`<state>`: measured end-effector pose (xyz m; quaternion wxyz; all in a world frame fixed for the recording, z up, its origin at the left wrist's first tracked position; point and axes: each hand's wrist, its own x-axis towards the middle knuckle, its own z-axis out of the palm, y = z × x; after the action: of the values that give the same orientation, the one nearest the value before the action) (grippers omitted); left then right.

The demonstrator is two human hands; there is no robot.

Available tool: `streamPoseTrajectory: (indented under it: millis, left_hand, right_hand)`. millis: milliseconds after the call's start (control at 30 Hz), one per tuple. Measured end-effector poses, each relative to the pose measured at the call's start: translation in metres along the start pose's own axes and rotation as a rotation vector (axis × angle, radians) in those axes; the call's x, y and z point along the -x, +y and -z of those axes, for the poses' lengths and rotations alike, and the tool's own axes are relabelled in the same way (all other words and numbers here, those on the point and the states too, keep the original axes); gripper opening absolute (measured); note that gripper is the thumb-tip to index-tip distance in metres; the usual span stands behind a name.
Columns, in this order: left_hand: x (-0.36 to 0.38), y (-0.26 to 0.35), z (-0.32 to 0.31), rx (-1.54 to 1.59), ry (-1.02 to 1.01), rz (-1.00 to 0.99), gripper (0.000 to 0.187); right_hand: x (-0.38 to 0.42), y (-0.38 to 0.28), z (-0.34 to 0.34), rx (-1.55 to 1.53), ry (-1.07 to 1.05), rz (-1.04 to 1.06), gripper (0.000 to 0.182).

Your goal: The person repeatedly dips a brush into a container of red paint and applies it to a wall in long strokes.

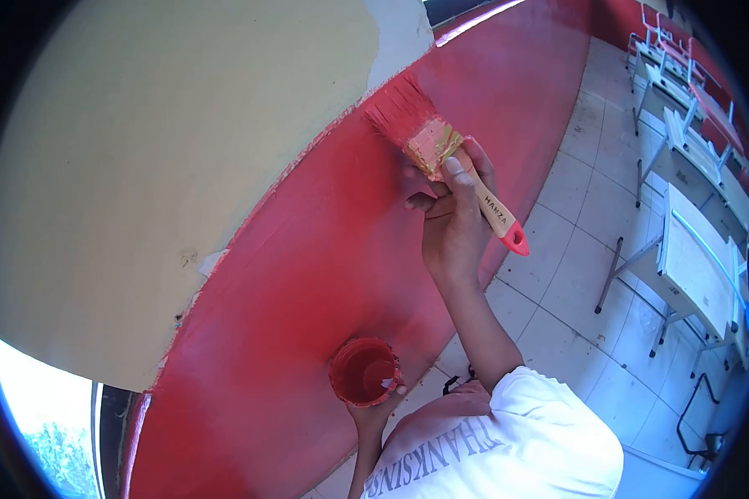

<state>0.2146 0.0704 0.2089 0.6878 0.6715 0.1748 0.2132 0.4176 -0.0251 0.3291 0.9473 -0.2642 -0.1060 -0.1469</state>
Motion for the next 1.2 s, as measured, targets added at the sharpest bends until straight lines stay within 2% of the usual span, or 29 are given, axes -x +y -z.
streamPoseTrajectory:
  millis: [100, 600, 900, 1200]
  left_hand:
    - [-0.001, 0.000, 0.000, 0.014, -0.013, 0.000, 0.077]
    - [0.001, -0.008, 0.006, 0.001, -0.035, -0.048, 0.081]
    - [0.010, -0.017, 0.013, -0.038, -0.038, -0.024, 0.082]
    - [0.019, -0.007, 0.007, 0.022, -0.054, -0.016, 0.084]
  right_hand:
    - [-0.001, 0.000, -0.002, -0.070, 0.014, 0.038, 0.037]
    - [0.002, 0.005, 0.013, -0.007, 0.051, 0.005, 0.038]
    - [0.012, 0.018, 0.045, 0.099, 0.065, -0.054, 0.038]
    - [0.028, 0.034, 0.083, 0.198, 0.175, -0.107, 0.039]
